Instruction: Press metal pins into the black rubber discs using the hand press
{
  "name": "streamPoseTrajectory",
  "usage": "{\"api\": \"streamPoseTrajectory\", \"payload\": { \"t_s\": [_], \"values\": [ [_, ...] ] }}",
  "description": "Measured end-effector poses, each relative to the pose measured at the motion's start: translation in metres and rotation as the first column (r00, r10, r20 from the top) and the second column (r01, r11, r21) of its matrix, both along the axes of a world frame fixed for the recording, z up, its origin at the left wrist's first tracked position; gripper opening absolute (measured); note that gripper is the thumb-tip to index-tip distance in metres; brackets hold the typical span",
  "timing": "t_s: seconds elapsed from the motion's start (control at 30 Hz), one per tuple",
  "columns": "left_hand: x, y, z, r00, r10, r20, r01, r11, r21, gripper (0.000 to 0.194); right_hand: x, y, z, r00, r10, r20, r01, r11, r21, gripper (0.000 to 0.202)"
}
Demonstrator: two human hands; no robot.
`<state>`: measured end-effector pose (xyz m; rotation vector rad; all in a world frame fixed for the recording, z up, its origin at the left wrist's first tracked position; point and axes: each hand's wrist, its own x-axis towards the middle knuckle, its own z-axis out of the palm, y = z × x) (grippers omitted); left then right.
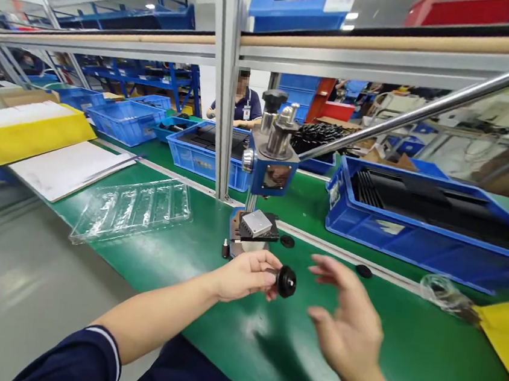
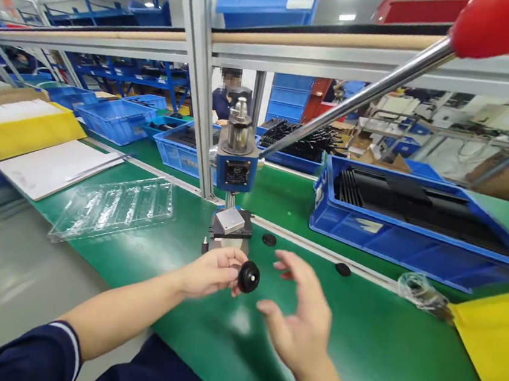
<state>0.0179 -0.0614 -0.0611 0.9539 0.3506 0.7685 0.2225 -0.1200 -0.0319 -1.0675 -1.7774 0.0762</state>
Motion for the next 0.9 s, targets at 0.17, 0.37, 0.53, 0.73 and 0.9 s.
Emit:
{"api": "streamPoseTrajectory", "payload": {
  "t_s": [0.17,0.37,0.53,0.73,0.9],
  "values": [
    [0.012,0.002,-0.060,0.988,-0.101,0.116,0.130,0.950,-0.284,0.038,-0.027,0.007,-0.082,0.996,0.073,-0.056,-0.074,0.997,-0.008,0.051],
    [0.010,-0.001,-0.087,0.998,-0.051,-0.025,0.037,0.909,-0.415,0.038,-0.024,0.004,-0.110,0.996,0.070,-0.055,-0.075,0.993,-0.092,0.057],
    [0.009,0.004,-0.090,0.994,-0.097,-0.042,0.071,0.907,-0.416,0.036,-0.020,0.001,-0.110,0.996,0.060,-0.067,-0.069,0.989,-0.132,0.058],
    [0.009,0.004,-0.090,0.993,-0.104,-0.062,0.069,0.909,-0.412,0.035,-0.021,0.001,-0.110,0.995,0.061,-0.077,-0.072,0.986,-0.150,0.058],
    [0.009,0.003,-0.090,0.991,-0.119,-0.061,0.084,0.908,-0.410,0.036,-0.022,0.001,-0.107,0.994,0.066,-0.086,-0.078,0.986,-0.147,0.057]
  ]
}}
